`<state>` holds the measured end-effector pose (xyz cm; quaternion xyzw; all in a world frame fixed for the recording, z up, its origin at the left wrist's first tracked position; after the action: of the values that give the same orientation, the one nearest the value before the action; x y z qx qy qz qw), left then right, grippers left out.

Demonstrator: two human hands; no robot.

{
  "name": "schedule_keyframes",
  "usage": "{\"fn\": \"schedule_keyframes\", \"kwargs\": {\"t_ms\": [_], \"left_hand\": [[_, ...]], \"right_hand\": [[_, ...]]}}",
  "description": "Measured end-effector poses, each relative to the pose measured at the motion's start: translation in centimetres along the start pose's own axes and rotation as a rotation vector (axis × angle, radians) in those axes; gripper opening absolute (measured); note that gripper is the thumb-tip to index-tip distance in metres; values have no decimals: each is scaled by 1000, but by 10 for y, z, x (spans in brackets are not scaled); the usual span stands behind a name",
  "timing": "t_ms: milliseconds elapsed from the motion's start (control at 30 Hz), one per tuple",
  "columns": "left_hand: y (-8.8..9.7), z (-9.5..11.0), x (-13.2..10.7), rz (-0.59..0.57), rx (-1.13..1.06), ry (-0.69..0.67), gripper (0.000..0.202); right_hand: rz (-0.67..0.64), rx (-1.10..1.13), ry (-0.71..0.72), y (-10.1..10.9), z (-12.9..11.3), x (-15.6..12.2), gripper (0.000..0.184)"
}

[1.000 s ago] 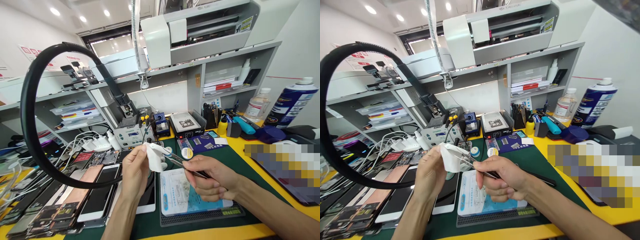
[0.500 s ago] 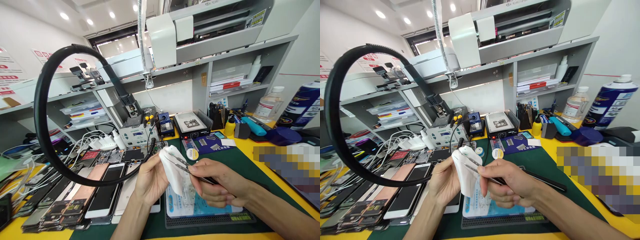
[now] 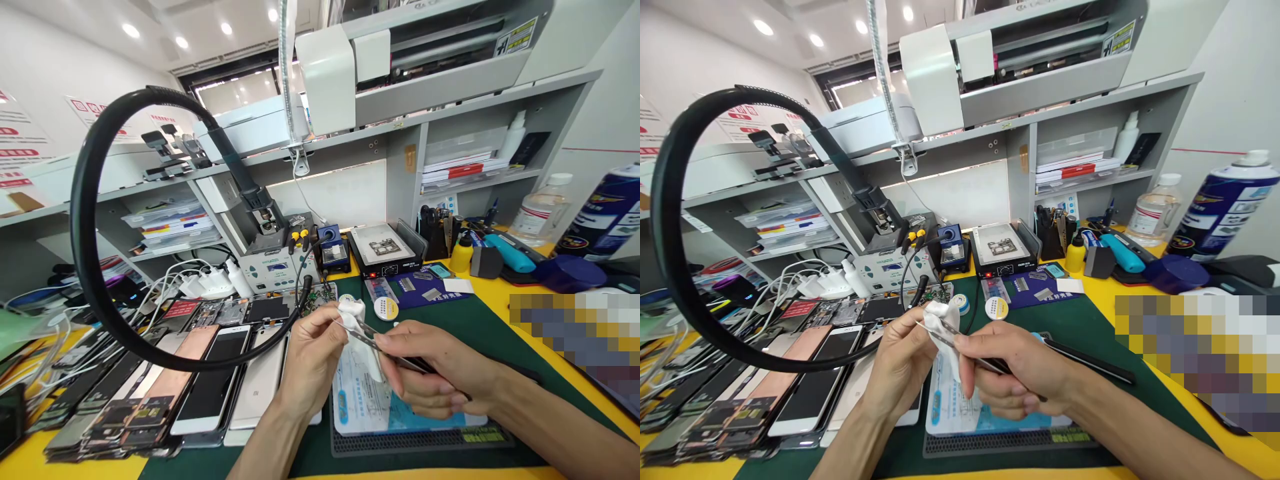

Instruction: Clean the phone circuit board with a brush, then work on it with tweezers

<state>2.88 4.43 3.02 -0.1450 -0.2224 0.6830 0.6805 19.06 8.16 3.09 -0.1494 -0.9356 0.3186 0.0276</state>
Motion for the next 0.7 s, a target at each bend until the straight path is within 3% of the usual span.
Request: {"fn": "schedule_keyframes", "kwargs": {"t_ms": [167,300,533,700], "left_hand": [[1,-2,-1,-38,142,-73,11],[2,-2,-3,-52,251,-114,10],[4,5,-4,-15,301,-161,11],[19,24,1,98,269,-160,20]], "right_hand": [[124,-237,-28,-2,1,0,52],[233,-367,32,-4,1,2,52],[208,-276,-50,-5,3,-1,54],[130,-244,-147,-10,2,-6,52]]}}
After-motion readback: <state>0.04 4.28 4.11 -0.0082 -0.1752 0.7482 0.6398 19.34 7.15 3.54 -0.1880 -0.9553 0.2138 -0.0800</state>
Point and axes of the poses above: each hand's wrist, its own x-axis towards the middle knuckle, its own y-axis out of the back of the hand, z = x × y, the point moved 2 cm from there along x, towards the middle knuckle, and after that the axes turned 3 degrees about y, right-handed, at the moved point
